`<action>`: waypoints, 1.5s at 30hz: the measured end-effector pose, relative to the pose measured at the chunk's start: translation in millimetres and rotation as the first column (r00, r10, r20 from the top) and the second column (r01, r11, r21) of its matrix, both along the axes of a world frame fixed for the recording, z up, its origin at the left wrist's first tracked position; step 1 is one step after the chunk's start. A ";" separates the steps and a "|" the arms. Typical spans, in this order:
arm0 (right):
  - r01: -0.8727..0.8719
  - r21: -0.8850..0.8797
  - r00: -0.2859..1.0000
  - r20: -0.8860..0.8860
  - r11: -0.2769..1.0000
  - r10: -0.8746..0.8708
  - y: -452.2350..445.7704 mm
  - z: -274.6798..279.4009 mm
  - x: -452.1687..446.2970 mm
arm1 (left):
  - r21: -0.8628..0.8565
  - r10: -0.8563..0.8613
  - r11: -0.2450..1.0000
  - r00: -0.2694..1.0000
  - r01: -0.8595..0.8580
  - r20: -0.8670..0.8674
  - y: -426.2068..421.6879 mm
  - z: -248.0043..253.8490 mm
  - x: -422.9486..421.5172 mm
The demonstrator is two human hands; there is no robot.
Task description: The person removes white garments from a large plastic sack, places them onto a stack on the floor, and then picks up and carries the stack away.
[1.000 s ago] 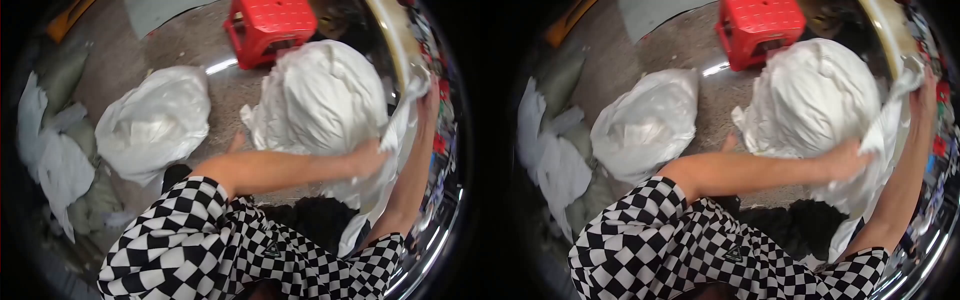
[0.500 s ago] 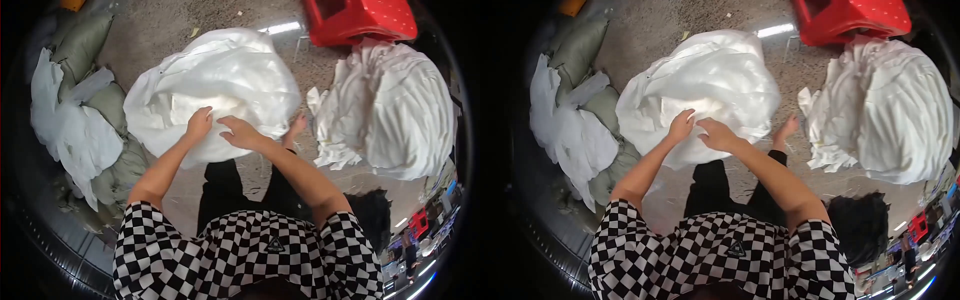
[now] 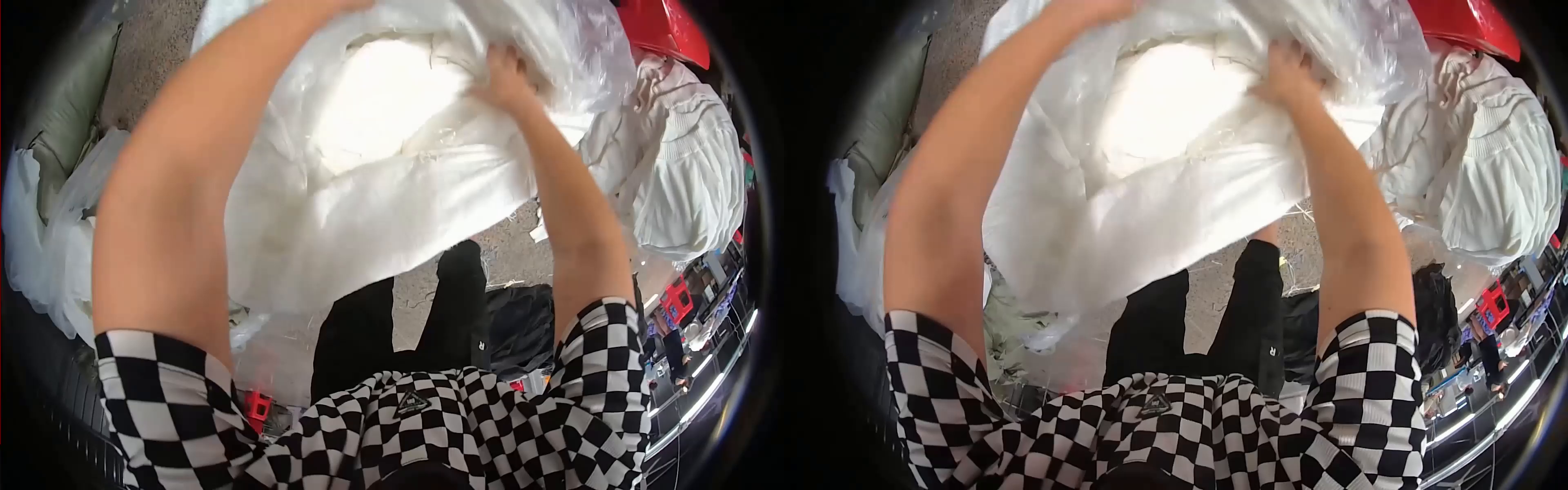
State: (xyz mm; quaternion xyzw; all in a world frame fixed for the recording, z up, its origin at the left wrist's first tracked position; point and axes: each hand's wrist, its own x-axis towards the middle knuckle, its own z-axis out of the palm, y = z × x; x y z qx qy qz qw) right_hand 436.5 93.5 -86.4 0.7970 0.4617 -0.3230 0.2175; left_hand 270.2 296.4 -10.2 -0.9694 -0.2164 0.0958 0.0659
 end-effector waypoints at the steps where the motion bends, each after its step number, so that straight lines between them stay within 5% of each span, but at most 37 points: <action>1: -0.080 0.054 0.995 0.066 0.995 0.076 -2.3 -1.0 -9.2 | 0.044 -0.034 0.998 0.999 0.035 -0.010 -8.6 -5.1 -9.8; 3: -0.243 0.134 0.957 0.198 0.961 0.214 -15.2 -17.8 -22.9 | -0.125 0.024 0.992 0.999 -0.019 0.036 -24.8 -24.5 -25.8; 4: -0.293 0.122 0.953 0.115 0.948 0.280 -9.5 -13.3 -28.1 | -0.214 0.054 0.976 0.997 -0.041 0.053 -37.1 -36.7 -32.9; 6: -0.390 0.117 0.916 -0.052 0.913 0.398 11.7 -0.5 -41.6 | -0.179 -0.080 0.971 0.924 0.156 0.374 -73.1 -53.9 -49.3; 7: -0.312 0.212 0.918 -0.185 0.926 0.352 13.3 -2.7 -47.3 | -0.396 -0.034 0.899 0.931 0.188 0.364 -89.9 -65.0 -52.3; 9: -0.111 0.363 0.847 -0.451 0.925 0.279 11.1 -13.7 -52.8 | -0.626 0.174 0.774 0.983 -0.097 0.062 -128.2 -78.3 -47.1; 10: -0.210 0.446 0.814 -0.413 0.870 0.408 7.1 -39.1 -36.2 | -0.572 0.267 0.793 0.963 -0.210 0.017 -143.8 -92.0 -45.9; 12: -0.414 0.275 0.893 -0.063 0.868 0.446 17.4 -36.6 7.5 | -0.481 0.388 0.798 0.920 -0.364 -0.053 -159.4 -117.2 -43.4; 13: -0.358 0.171 0.933 0.017 0.918 0.360 15.8 -63.5 46.5 | -0.455 0.414 0.792 0.906 -0.407 -0.088 -165.4 -128.3 -41.6; 14: -0.479 0.062 0.872 0.150 0.876 0.466 12.9 -41.9 60.2 | -0.433 0.443 0.782 0.889 -0.448 -0.119 -169.6 -134.7 -37.4; 18: -0.416 0.300 0.875 0.390 0.858 0.288 -25.0 -106.4 67.0 | -0.393 0.444 0.820 0.896 -0.416 -0.021 -183.5 -144.6 -34.6; 21: -0.144 -0.124 0.983 0.093 0.982 0.155 14.0 -68.7 33.7 | -0.454 0.476 0.748 0.868 -0.484 -0.140 -183.8 -141.4 -31.9; 23: -0.362 0.230 0.931 0.140 0.903 0.337 8.4 -53.9 14.7 | -0.487 0.440 0.759 0.892 -0.431 -0.103 -189.4 -127.4 -42.0; 25: -0.217 0.630 0.945 -0.055 0.745 0.322 -11.4 -59.9 -7.0 | -0.511 0.413 0.761 0.906 -0.400 -0.093 -200.0 -106.6 -60.1; 30: -0.148 0.495 0.935 -0.212 0.856 0.284 -81.2 -39.8 -76.1 | -0.530 0.326 0.694 0.869 -0.487 -0.372 -225.8 -41.0 -128.6; 32: -0.166 0.519 0.920 -0.225 0.838 0.322 -100.9 -39.5 -95.6 | -0.512 0.294 0.714 0.869 -0.477 -0.398 -221.7 -46.4 -145.6; 38: 0.149 0.576 0.890 -0.433 0.804 0.145 -73.6 -45.8 -71.3 | -0.483 0.252 0.707 0.822 -0.517 -0.511 -207.0 -50.8 -110.4; 42: 0.150 0.685 0.922 -0.357 0.713 0.150 -56.6 -72.2 -57.5 | -0.564 0.315 0.763 0.943 -0.317 -0.105 -214.0 -37.3 -74.8; 45: 0.121 0.443 0.916 -0.394 0.888 0.072 -45.7 -65.1 -51.3 | -0.913 0.771 -0.088 0.553 -0.398 -0.315 -234.2 -51.4 -58.3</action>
